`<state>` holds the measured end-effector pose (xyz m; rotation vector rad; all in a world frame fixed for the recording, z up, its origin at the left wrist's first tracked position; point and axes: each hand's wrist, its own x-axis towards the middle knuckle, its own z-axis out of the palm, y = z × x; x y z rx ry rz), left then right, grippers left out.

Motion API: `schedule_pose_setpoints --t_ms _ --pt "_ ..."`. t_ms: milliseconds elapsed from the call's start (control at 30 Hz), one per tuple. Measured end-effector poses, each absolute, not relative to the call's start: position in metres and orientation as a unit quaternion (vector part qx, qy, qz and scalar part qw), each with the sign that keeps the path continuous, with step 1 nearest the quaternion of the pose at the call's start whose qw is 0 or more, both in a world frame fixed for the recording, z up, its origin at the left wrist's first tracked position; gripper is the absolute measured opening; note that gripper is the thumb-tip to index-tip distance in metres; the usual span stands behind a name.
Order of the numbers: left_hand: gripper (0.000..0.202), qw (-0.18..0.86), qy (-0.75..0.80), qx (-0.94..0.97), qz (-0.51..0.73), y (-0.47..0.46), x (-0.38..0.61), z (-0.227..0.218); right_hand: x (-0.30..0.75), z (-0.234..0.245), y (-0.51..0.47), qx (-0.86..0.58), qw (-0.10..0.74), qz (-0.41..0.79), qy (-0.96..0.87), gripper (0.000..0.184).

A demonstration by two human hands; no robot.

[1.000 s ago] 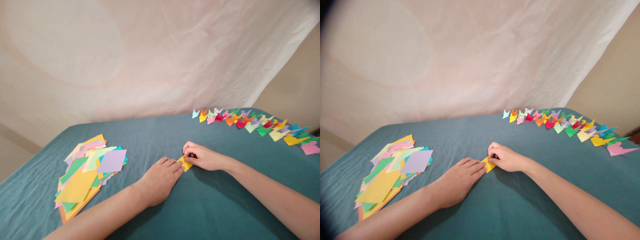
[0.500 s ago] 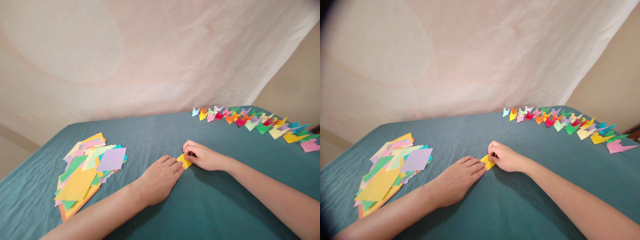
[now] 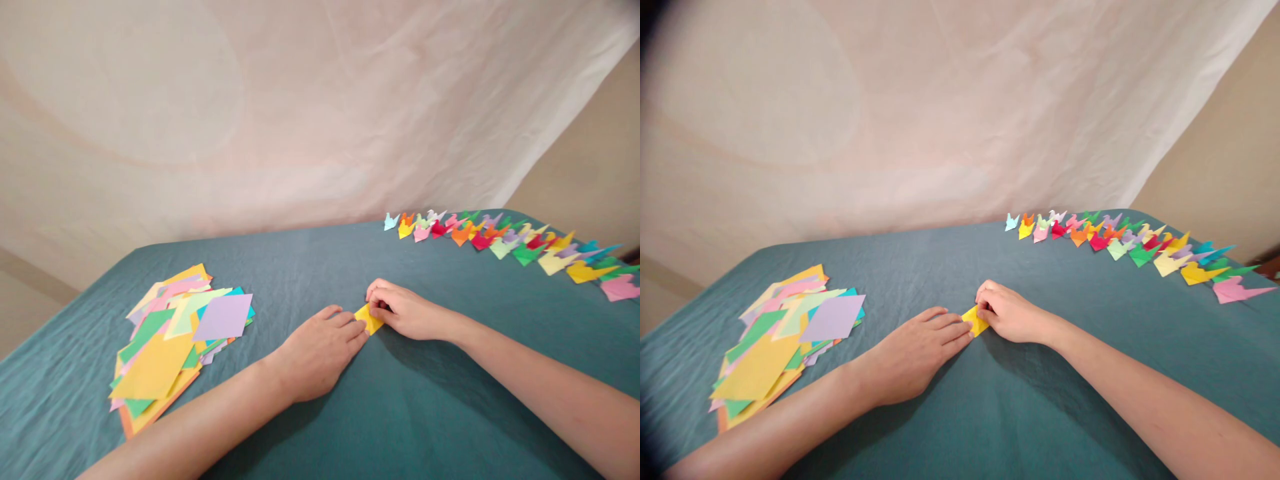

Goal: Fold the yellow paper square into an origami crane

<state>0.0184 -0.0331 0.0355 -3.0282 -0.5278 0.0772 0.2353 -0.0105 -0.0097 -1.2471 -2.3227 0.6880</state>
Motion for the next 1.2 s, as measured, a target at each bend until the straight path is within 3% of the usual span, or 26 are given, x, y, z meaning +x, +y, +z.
schedule_pose_setpoints --t_ms 667,833,1200 --pt "0.037 -0.05 -0.162 -0.986 0.003 -0.024 0.018 0.038 0.232 -0.007 -0.016 -0.456 0.208 0.239 -0.832 0.012" --pt "0.049 -0.026 -0.146 -0.989 -0.002 -0.023 0.018 0.034 0.231 -0.008 -0.016 -0.457 0.211 0.242 -0.829 0.012" --pt "0.04 0.007 -0.147 -0.989 0.009 -0.024 0.02 0.027 0.232 -0.008 -0.016 -0.463 0.215 0.236 -0.827 0.013"
